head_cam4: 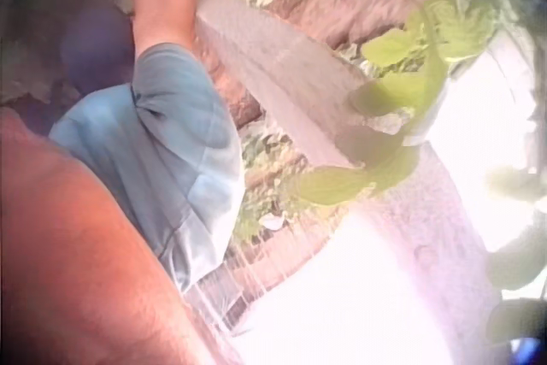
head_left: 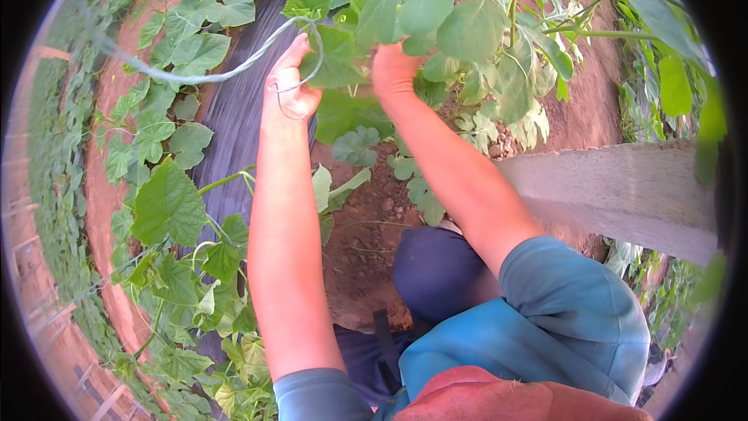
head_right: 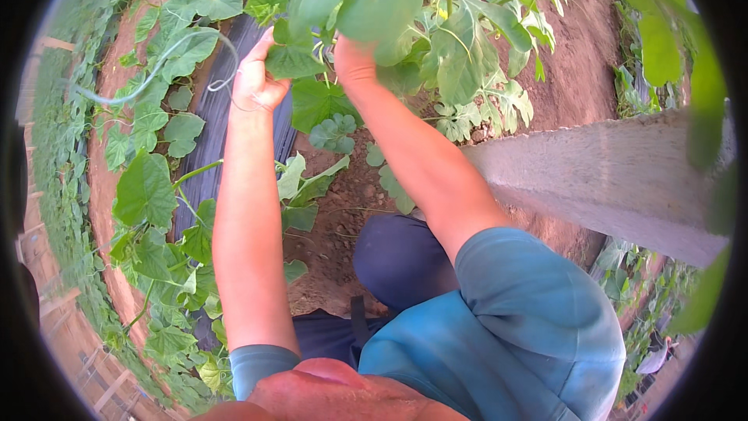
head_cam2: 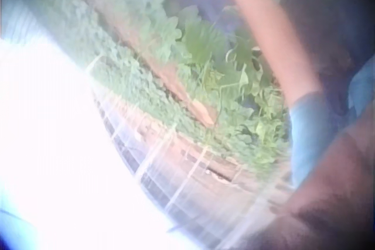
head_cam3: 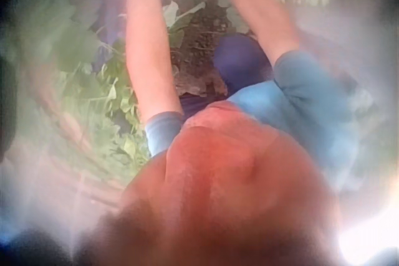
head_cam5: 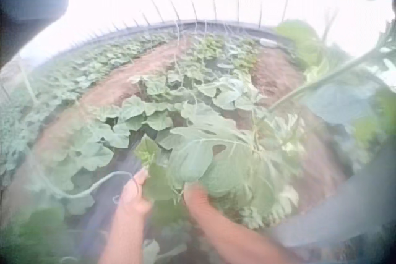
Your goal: The person ties cucumber vines to vertical strings in a greenhouse. They repeatedly reach up to secure the vines to the overhead support structure, then move along the row to repeat the process on adjacent plants.
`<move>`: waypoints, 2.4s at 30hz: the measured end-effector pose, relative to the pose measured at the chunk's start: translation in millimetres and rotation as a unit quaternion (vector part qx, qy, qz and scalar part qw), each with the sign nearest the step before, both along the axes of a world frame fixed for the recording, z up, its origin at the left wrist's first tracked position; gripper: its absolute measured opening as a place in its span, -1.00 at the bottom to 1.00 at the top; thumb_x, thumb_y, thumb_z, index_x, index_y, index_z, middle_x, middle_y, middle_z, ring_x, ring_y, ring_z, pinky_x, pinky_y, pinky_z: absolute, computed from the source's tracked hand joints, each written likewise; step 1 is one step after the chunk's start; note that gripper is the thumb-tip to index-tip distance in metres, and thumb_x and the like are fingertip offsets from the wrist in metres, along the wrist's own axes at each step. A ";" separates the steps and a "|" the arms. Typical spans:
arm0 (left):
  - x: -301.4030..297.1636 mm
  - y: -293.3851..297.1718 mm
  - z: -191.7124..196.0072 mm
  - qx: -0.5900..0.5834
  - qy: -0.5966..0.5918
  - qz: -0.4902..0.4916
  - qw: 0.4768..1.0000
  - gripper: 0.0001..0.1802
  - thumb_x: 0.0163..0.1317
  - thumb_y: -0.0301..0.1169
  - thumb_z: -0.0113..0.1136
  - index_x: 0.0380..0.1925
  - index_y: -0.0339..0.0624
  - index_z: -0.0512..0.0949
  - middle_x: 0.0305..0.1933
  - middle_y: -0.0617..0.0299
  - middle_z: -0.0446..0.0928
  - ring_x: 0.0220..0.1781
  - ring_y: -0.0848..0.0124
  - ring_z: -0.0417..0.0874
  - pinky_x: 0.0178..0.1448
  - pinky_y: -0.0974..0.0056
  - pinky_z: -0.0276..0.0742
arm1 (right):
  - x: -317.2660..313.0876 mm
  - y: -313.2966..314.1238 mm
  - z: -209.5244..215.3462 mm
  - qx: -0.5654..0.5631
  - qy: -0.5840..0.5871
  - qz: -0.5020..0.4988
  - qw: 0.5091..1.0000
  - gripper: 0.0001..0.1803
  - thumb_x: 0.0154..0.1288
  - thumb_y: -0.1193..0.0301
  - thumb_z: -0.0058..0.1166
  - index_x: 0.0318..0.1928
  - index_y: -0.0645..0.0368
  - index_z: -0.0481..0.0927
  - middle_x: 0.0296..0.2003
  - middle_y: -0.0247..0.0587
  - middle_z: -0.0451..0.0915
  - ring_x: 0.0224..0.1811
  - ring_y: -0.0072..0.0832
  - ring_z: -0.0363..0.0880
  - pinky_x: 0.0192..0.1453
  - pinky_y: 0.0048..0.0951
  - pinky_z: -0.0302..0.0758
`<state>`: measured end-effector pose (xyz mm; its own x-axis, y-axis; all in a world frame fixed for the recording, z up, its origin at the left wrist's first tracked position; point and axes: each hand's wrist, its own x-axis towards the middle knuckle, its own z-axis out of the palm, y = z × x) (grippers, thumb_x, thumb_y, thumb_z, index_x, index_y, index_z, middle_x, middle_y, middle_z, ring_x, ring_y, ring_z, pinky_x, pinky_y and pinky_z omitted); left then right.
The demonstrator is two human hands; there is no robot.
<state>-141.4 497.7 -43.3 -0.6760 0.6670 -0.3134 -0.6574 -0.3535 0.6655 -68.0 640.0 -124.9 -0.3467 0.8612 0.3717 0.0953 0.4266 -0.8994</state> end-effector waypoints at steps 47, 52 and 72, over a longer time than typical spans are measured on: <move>13.4 4.3 37.6 -0.346 0.281 -0.012 0.895 -0.69 0.31 -0.57 0.19 0.05 -0.25 0.62 -0.15 0.28 0.70 -0.22 0.50 0.65 -0.07 0.36 0.56 | 12.9 1.8 113.1 -0.478 -0.086 0.385 0.785 -0.76 0.21 0.32 0.43 -0.30 0.01 0.56 -0.57 -0.49 0.42 -0.63 -0.75 0.20 -0.65 -0.57 -0.02; 10.9 -12.0 34.7 -0.280 0.256 -0.026 0.925 -0.70 0.37 -0.44 0.17 0.07 -0.24 0.61 -0.09 0.28 0.68 -0.12 0.51 0.64 0.03 0.36 0.53 | 15.5 -6.2 112.9 -0.404 -0.070 0.381 0.829 -0.75 0.21 0.29 0.43 -0.33 0.06 0.58 -0.57 -0.45 0.45 -0.61 -0.70 0.32 -0.60 -0.57 0.10; 28.6 -20.5 37.0 -0.277 0.220 -0.004 0.935 -0.61 0.42 -0.16 0.31 0.03 -0.26 0.65 -0.14 0.27 0.69 -0.17 0.54 0.65 -0.14 0.37 0.57 | 21.0 -5.5 124.9 -0.281 -0.134 0.440 0.842 -0.74 0.24 0.19 0.31 -0.25 0.11 0.68 -0.40 -0.46 0.57 -0.42 -0.68 0.46 -0.45 -0.55 0.32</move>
